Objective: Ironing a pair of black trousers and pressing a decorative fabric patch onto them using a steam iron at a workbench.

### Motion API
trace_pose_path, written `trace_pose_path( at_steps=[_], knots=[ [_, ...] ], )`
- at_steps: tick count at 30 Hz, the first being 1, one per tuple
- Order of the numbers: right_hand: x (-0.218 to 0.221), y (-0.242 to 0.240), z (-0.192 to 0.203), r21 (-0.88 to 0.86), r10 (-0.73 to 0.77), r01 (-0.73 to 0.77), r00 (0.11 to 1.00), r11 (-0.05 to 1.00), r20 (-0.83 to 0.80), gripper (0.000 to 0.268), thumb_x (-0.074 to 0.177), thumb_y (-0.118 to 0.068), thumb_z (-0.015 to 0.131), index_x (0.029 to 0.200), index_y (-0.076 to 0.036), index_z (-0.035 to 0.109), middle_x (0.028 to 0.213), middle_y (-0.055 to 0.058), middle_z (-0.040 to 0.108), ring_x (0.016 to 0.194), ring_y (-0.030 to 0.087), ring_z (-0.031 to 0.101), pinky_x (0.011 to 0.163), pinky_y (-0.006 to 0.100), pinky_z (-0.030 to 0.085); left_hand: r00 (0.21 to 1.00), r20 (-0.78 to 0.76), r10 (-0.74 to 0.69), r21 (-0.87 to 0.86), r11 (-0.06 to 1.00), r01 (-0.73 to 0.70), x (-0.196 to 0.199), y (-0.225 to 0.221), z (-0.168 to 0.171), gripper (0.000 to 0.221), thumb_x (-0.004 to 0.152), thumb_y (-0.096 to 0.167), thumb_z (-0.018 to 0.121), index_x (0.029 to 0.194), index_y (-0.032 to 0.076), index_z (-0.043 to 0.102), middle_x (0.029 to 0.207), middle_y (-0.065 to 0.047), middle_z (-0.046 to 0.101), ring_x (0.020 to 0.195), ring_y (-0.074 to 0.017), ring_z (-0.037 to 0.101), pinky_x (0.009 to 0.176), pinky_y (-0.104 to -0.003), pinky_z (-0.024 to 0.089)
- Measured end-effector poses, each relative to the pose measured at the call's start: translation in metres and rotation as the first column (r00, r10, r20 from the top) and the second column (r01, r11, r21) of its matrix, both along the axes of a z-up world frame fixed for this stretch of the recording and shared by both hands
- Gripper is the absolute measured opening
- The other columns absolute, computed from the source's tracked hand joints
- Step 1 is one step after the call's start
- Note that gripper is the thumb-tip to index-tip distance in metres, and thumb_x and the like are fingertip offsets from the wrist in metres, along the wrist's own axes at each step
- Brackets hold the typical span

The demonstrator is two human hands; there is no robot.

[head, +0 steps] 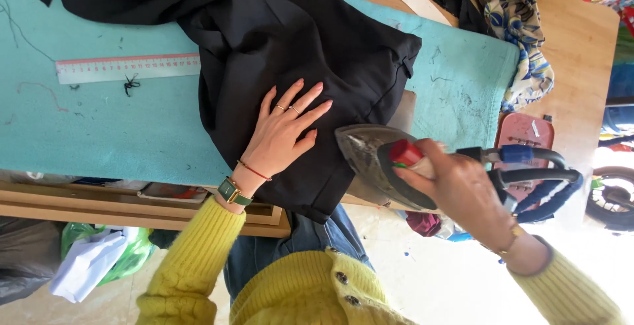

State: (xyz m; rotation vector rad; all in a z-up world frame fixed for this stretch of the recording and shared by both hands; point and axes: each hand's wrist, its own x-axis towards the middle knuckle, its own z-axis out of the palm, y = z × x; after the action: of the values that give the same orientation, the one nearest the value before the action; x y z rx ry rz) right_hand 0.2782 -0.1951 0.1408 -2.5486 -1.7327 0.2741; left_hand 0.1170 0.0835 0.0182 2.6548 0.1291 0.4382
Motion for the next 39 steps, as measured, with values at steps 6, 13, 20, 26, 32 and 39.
trace_pose_path(
  at_steps=[6, 13, 20, 26, 32, 39],
  knots=[
    [-0.006, -0.023, -0.007, -0.064, -0.103, 0.105, 0.994, 0.992, 0.033, 0.048, 0.092, -0.052, 0.067, 0.111, -0.008, 0.057, 0.059, 0.008, 0.062, 0.047, 0.023, 0.060, 0.047, 0.038, 0.049, 1.000, 0.014, -0.003, -0.001, 1.000, 0.003, -0.001, 0.001, -0.002, 0.052, 0.100, 0.023, 0.063, 0.152, 0.025, 0.054, 0.165, 0.001, 0.037, 0.152, -0.0293, 0.034, 0.119, -0.059, 0.030],
    [-0.017, -0.058, 0.003, -0.152, -0.261, 0.253, 0.965, 0.955, -0.033, 0.046, 0.090, -0.045, 0.070, 0.119, -0.011, 0.056, 0.066, 0.010, 0.066, 0.051, 0.026, 0.060, 0.049, 0.040, 0.047, 1.000, 0.005, -0.018, -0.002, 1.000, 0.018, 0.000, 0.002, 0.001, 0.052, 0.100, 0.023, 0.063, 0.151, 0.024, 0.055, 0.165, 0.001, 0.038, 0.152, -0.0292, 0.035, 0.118, -0.058, 0.030],
    [-0.021, -0.076, 0.018, -0.224, -0.382, 0.362, 0.923, 0.905, -0.051, 0.046, 0.085, -0.050, 0.072, 0.110, -0.014, 0.056, 0.060, 0.009, 0.064, 0.048, 0.027, 0.060, 0.048, 0.040, 0.043, 0.999, -0.031, -0.011, 0.035, 0.999, 0.012, 0.000, 0.002, 0.002, 0.053, 0.100, 0.024, 0.062, 0.152, 0.025, 0.053, 0.166, 0.000, 0.036, 0.152, -0.0294, 0.034, 0.118, -0.059, 0.030],
    [-0.010, -0.027, 0.034, -0.162, -0.359, 0.337, 0.924, 0.927, -0.133, 0.045, 0.089, -0.045, 0.071, 0.114, -0.011, 0.057, 0.063, 0.009, 0.068, 0.048, 0.025, 0.064, 0.047, 0.039, 0.045, 0.999, -0.048, -0.019, 0.030, 0.999, 0.020, 0.001, 0.003, 0.002, 0.054, 0.100, 0.025, 0.062, 0.154, 0.024, 0.052, 0.167, 0.000, 0.035, 0.153, -0.0302, 0.033, 0.119, -0.059, 0.028],
    [0.001, 0.002, 0.007, -0.114, -0.340, 0.331, 0.937, 0.937, -0.080, 0.047, 0.093, -0.053, 0.067, 0.118, -0.014, 0.057, 0.066, 0.012, 0.068, 0.062, 0.034, 0.070, 0.058, 0.045, 0.051, 0.997, -0.076, -0.018, -0.047, 0.999, 0.015, 0.000, 0.003, -0.009, 0.055, 0.101, 0.027, 0.059, 0.154, 0.031, 0.049, 0.169, 0.005, 0.031, 0.155, -0.0269, 0.027, 0.120, -0.059, 0.021],
    [0.002, -0.024, 0.019, -0.266, -0.556, 0.522, 0.828, 0.810, -0.069, 0.045, 0.089, -0.054, 0.069, 0.118, -0.019, 0.062, 0.073, 0.018, 0.077, 0.080, 0.038, 0.078, 0.080, 0.048, 0.059, 0.992, -0.123, -0.006, -0.112, 0.994, -0.008, 0.001, 0.001, -0.011, 0.056, 0.101, 0.030, 0.057, 0.155, 0.038, 0.047, 0.170, 0.008, 0.027, 0.157, -0.0243, 0.020, 0.122, -0.059, 0.014]
  ],
)
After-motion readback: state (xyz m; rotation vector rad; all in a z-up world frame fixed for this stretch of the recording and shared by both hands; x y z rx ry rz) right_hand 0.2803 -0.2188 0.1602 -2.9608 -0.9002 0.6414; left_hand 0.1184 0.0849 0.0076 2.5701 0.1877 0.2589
